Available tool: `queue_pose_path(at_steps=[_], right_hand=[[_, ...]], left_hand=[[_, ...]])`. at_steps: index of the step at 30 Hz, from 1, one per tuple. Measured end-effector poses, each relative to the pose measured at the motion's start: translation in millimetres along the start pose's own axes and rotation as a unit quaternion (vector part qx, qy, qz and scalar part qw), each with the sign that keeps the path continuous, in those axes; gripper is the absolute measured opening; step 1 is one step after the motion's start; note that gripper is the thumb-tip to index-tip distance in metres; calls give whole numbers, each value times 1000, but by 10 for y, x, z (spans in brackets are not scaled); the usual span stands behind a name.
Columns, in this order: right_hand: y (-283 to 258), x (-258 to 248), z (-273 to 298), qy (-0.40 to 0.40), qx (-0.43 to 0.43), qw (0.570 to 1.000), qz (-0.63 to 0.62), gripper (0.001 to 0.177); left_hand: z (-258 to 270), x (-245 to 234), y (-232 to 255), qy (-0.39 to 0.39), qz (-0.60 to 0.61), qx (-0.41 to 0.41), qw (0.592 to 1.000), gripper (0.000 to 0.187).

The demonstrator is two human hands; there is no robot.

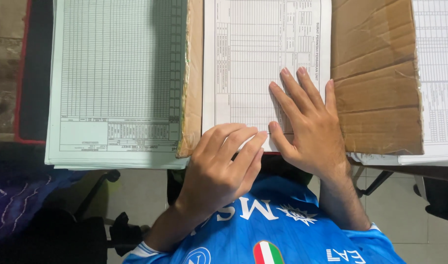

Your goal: Flipping through and smoothing down a stack of printed forms on a desk

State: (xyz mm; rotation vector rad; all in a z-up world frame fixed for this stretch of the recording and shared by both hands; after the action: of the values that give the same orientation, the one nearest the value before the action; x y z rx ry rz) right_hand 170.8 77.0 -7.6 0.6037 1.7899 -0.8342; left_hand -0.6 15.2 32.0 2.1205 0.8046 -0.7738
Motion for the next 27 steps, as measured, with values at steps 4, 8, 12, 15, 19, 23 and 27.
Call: queue_pose_path(at_steps=[4,8,12,15,19,23,27], right_hand=[[-11,-13,-5,7,-4,1000,-4,62],[-9,-16,0,1,-2,1000,-2,61],[18,23,9,-13,5,1000,-12,63],[6,20,12,-7,1,1000,-13,63],[-15,-31,18,-4,-13,1000,-13,60],[-95,-17,-40,-8,-16,1000,-10,61],[-61,4,11,1,-18,1000,17,59]], left_hand=[[-7,-31,22,5,5,20,1000,16],[170,-376,117,123,25,104,987,6],[401,-561,-179,315,-34,76,946,14],[343,-710,-360,218,-80,-115,966,18],[335,-604,-629,1,-209,-244,947,24],[470,-568,-764,-76,-197,-311,927,67],[544,-490,-836,-85,-213,-301,926,68]])
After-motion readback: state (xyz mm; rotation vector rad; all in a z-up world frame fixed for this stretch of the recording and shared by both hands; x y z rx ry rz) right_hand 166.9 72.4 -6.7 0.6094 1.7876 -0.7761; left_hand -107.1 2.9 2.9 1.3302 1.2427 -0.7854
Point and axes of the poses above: each hand's wrist, its own z-axis away from the middle knuckle, its own x-axis out of the palm, y = z × x, the point moved 4 cm from there along -z, towards the middle knuckle, and after that the axes turned 6 degrees about -x, right-handed, at the moved point
